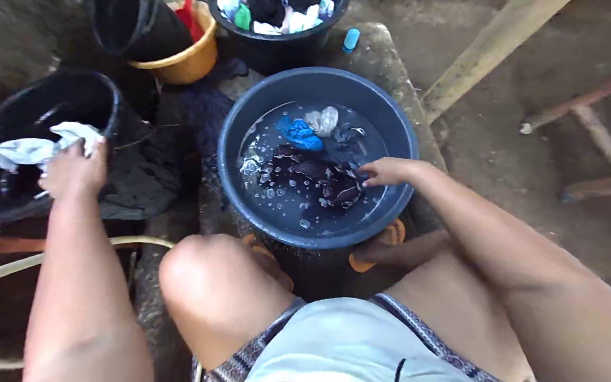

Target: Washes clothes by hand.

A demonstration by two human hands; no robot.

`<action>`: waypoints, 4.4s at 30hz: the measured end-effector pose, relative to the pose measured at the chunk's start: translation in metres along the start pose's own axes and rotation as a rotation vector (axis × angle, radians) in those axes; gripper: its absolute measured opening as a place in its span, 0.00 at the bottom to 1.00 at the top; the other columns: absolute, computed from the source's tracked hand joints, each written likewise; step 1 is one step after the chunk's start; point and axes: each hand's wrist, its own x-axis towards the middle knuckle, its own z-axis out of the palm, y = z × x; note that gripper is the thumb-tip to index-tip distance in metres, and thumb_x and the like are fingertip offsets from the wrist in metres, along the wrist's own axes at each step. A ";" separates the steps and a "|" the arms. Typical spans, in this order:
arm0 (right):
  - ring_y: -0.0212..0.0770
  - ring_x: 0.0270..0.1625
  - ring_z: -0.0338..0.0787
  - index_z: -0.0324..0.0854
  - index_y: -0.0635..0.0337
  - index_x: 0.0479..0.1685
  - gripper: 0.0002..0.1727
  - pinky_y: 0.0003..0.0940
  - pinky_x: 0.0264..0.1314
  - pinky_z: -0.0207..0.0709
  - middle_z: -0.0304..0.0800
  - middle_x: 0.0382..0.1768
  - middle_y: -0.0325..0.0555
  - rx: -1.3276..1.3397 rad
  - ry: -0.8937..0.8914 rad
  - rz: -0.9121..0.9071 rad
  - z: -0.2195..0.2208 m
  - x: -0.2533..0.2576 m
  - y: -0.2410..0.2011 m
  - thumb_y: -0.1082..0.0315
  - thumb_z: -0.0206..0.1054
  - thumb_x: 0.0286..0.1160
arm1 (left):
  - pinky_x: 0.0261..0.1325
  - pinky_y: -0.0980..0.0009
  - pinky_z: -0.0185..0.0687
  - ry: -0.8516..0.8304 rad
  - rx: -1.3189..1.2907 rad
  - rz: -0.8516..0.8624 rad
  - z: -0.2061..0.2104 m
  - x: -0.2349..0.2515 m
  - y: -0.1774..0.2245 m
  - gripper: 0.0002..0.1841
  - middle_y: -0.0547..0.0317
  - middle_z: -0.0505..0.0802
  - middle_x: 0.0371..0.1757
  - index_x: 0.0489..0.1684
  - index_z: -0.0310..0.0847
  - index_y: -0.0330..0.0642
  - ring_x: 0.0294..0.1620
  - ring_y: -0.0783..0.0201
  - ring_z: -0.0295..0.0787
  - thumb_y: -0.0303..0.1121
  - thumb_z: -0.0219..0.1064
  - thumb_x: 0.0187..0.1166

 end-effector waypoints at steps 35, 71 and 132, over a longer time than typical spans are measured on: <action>0.25 0.35 0.84 0.79 0.57 0.43 0.08 0.26 0.40 0.81 0.83 0.33 0.34 1.114 1.298 -0.469 -0.136 -0.092 -0.102 0.74 0.56 0.73 | 0.71 0.41 0.77 -0.963 -1.204 -0.170 0.265 -0.165 0.298 0.33 0.34 0.84 0.72 0.80 0.70 0.35 0.71 0.42 0.82 0.55 0.41 0.95; 0.66 0.82 0.75 0.73 0.64 0.79 0.23 0.64 0.82 0.68 0.76 0.78 0.68 0.395 0.038 0.371 0.109 0.135 -0.016 0.67 0.51 0.91 | 0.84 0.31 0.54 -0.910 0.371 0.434 0.302 -0.150 0.265 0.25 0.38 0.85 0.74 0.66 0.85 0.35 0.81 0.38 0.73 0.44 0.71 0.77; 0.30 0.39 0.87 0.78 0.65 0.59 0.10 0.30 0.46 0.85 0.86 0.44 0.40 1.474 0.719 -0.351 -0.049 -0.059 -0.065 0.73 0.56 0.87 | 0.87 0.54 0.66 -0.968 -0.683 0.613 0.274 -0.178 0.261 0.37 0.33 0.79 0.79 0.87 0.61 0.29 0.83 0.48 0.75 0.35 0.73 0.79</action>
